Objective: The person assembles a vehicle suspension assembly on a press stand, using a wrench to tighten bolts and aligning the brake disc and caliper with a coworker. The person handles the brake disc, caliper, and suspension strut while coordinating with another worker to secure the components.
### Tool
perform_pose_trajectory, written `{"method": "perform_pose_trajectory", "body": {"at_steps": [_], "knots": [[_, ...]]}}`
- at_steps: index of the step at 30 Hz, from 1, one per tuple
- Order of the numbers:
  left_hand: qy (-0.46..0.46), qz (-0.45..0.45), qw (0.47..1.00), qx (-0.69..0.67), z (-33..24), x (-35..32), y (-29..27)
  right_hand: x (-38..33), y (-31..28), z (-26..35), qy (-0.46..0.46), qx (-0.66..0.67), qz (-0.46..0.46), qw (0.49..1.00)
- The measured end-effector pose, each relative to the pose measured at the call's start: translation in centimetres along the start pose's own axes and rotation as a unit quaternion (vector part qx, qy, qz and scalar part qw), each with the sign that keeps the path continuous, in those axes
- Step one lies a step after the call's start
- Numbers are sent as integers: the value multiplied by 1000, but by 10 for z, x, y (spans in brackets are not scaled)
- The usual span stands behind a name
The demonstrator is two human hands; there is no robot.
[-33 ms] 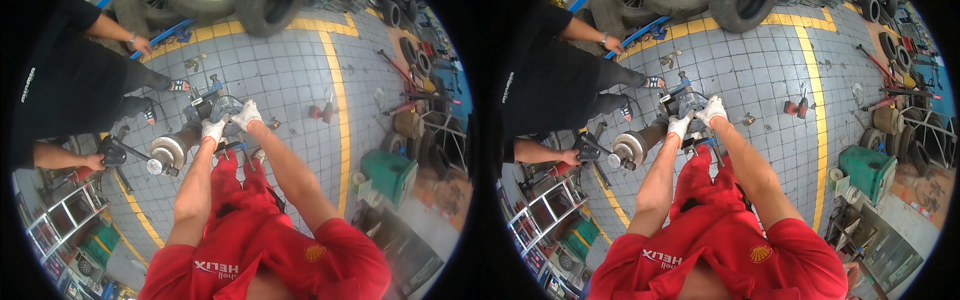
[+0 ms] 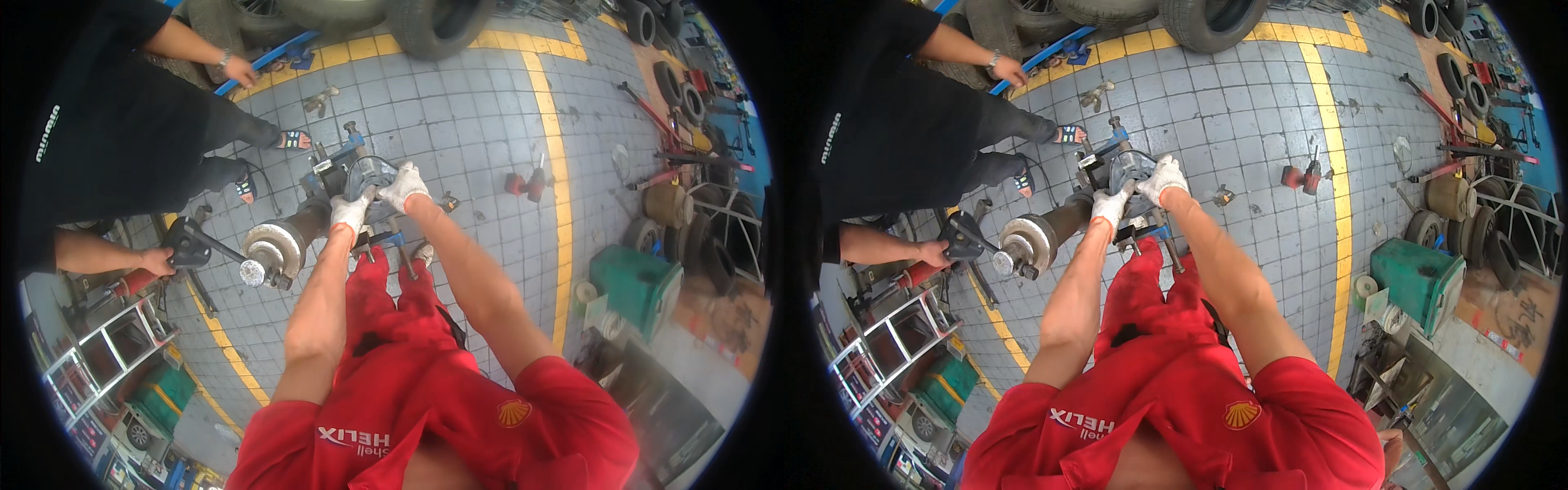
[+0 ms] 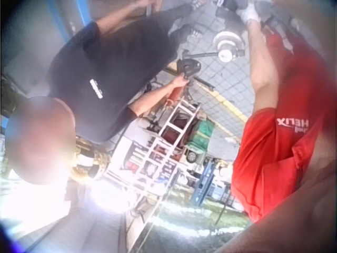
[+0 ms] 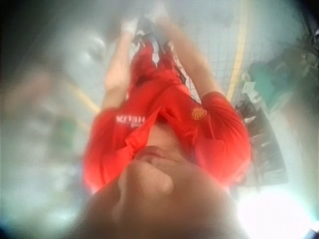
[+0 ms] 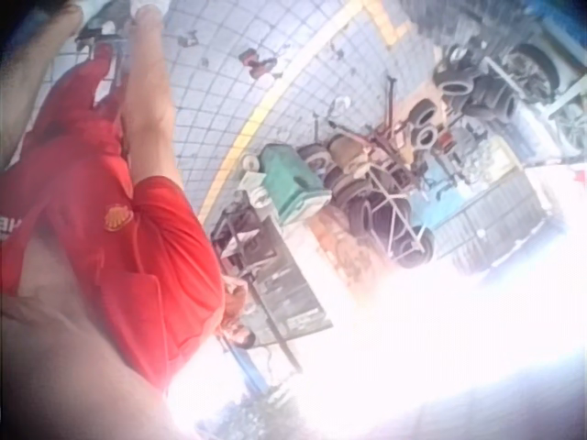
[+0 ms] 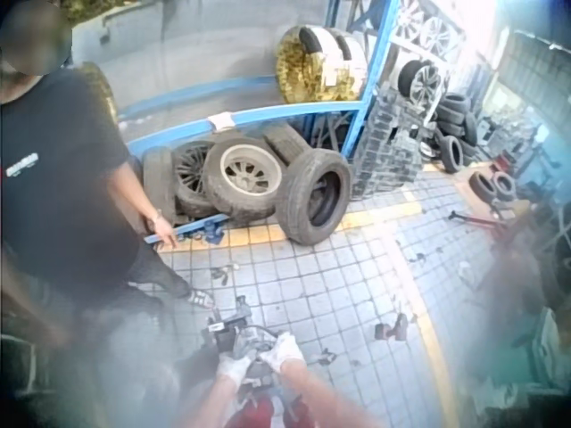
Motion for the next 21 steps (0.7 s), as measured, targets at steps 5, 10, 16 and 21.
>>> {"method": "perform_pose_trajectory", "body": {"at_steps": [5, 10, 16, 21], "knots": [[-9, 0, 999, 33, -7, 3, -4, -1, -4, 4, -33, 24, -13, 999], [115, -13, 993, -1, -24, -5, -13, -20, -5, -3, 49, 63, -59, 995], [73, -26, 997, 21, -10, 2, -6, -20, -14, 15, 25, 62, -63, 996], [-57, 23, 997, -48, 14, -3, 3, -15, -12, 24, -63, 4, -20, 998]]}}
Point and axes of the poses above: each hand's wrist, its own x-axis towards the middle knuckle, its own y-axis out of the palm, z = x × y, the point moved 6 cm from there along x, towards the middle knuckle, and after that the axes turned 12 degrees about -z, right-handed, at the moved point
